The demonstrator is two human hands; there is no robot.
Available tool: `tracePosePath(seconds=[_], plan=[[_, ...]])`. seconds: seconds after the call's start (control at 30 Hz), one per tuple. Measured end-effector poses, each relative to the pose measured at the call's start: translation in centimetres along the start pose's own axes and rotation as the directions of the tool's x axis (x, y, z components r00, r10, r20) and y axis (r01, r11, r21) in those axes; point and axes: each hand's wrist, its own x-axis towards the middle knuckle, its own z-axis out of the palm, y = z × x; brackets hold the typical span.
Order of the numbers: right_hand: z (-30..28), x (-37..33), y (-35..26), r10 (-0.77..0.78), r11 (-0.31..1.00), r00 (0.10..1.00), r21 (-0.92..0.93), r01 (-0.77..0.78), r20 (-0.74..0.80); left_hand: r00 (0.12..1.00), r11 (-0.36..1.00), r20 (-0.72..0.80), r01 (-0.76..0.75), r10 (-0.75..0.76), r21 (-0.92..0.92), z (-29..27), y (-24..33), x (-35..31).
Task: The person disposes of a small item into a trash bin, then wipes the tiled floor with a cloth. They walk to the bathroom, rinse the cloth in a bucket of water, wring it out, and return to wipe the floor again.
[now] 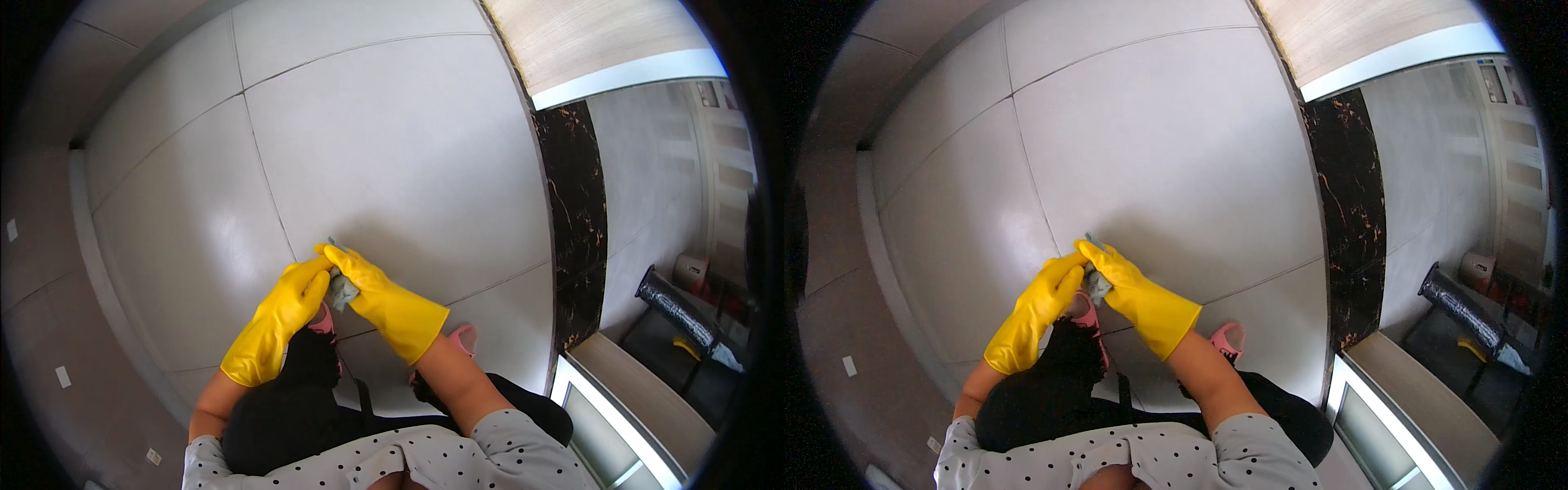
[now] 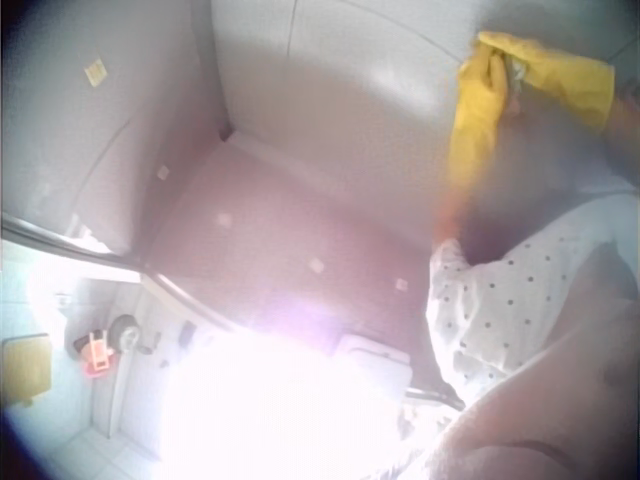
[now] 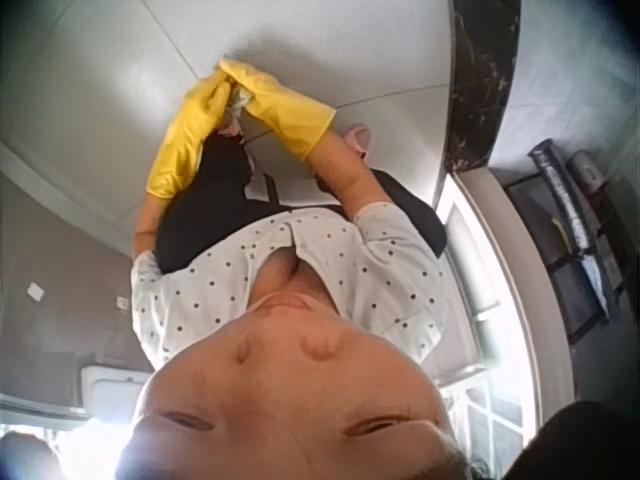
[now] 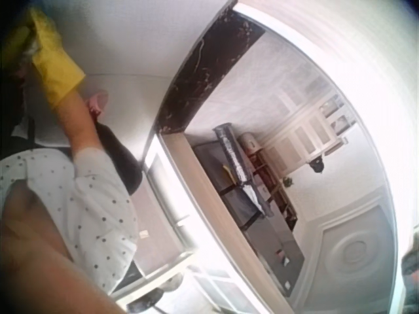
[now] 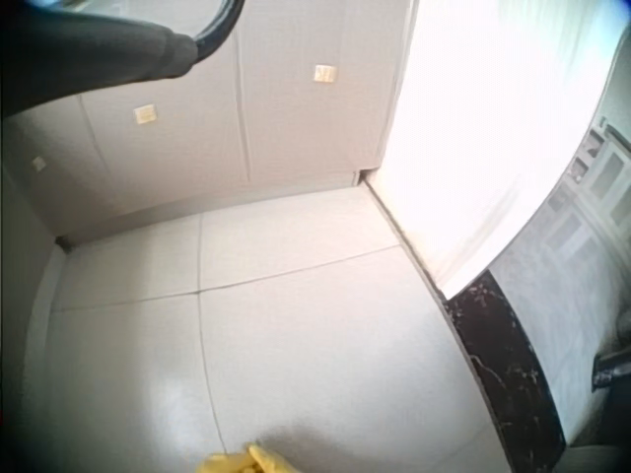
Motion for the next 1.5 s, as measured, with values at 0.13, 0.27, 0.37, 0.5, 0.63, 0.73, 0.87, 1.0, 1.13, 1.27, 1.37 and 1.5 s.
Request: tracePosePath(seconds=[0.13, 0.27, 0.37, 0.5, 0.63, 0.73, 0.87, 1.0, 1.13, 1.27, 1.37, 1.5], plan=[[1.7, 1.3, -4.5, -0.238, 0.936, 0.964, -0.292, 0.195, -0.118, 0.94, 0.711, -0.302, -0.102, -0.16, -0.696, 0.4, -5.3, -0.3], [1.7, 6.3, -10.3, -0.881, -0.227, 0.411, -0.971, 0.072, 0.236, 0.834, 0.802, -0.518, -0.172, -0.19, -0.572, -1.3, -4.6, -0.7], [1.6, 9.6, -12.7, -0.615, -0.602, 0.538, -0.784, 0.15, 0.576, 0.854, 0.765, -0.457, -0.117, -0.248, -0.634, -0.4, -4.3, -0.7], [-2.8, 9.3, -11.1, -0.406, -0.834, 0.442, -0.522, 0.177, 0.8, 0.874, 0.761, -0.436, -0.132, -0.212, -0.635, -0.4, -4.0, -1.1], [-8.6, 1.4, -12.3, -0.39, -0.849, 0.494, -0.511, 0.134, 0.777, 0.864, 0.786, -0.461, -0.138, -0.202, -0.603, -0.8, -5.5, -1.3], [-13.2, -5.0, -14.1, -0.582, -0.783, 0.431, -0.619, -0.069, 0.689, 0.868, 0.762, -0.452, -0.148, -0.206, -0.631, -0.4, -5.9, -0.7], [-22.6, -10.3, -13.6, -0.92, -0.334, -0.052, -0.848, -0.411, 0.387, 0.907, 0.753, -0.389, -0.143, -0.161, -0.643, 0.4, -5.7, 0.6], [-21.4, -8.5, -11.9, -0.883, 0.043, -0.433, -0.888, -0.457, 0.18, 0.909, 0.745, -0.376, -0.121, -0.183, -0.656, 0.9, -6.9, 1.3], [-9.6, -4.1, -11.1, -0.954, -0.121, -0.235, -0.956, -0.266, 0.186, 0.896, 0.733, -0.372, -0.081, -0.244, -0.675, 1.0, -7.5, 1.6], [-5.7, 3.5, -12.2, -0.94, -0.248, -0.149, -0.917, -0.314, 0.306, 0.912, 0.735, -0.336, -0.059, -0.236, -0.675, 1.1, -5.8, 2.3], [-1.7, 8.8, -13.0, -0.867, -0.498, 0.121, -0.848, -0.183, 0.483, 0.908, 0.75, -0.348, -0.06, -0.232, -0.658, 0.9, -6.1, 2.3], [0.1, 11.2, -10.8, -0.48, -0.829, 0.382, -0.551, 0.096, 0.79, 0.897, 0.791, -0.404, -0.113, -0.179, -0.602, 0.0, -6.6, 1.7]])
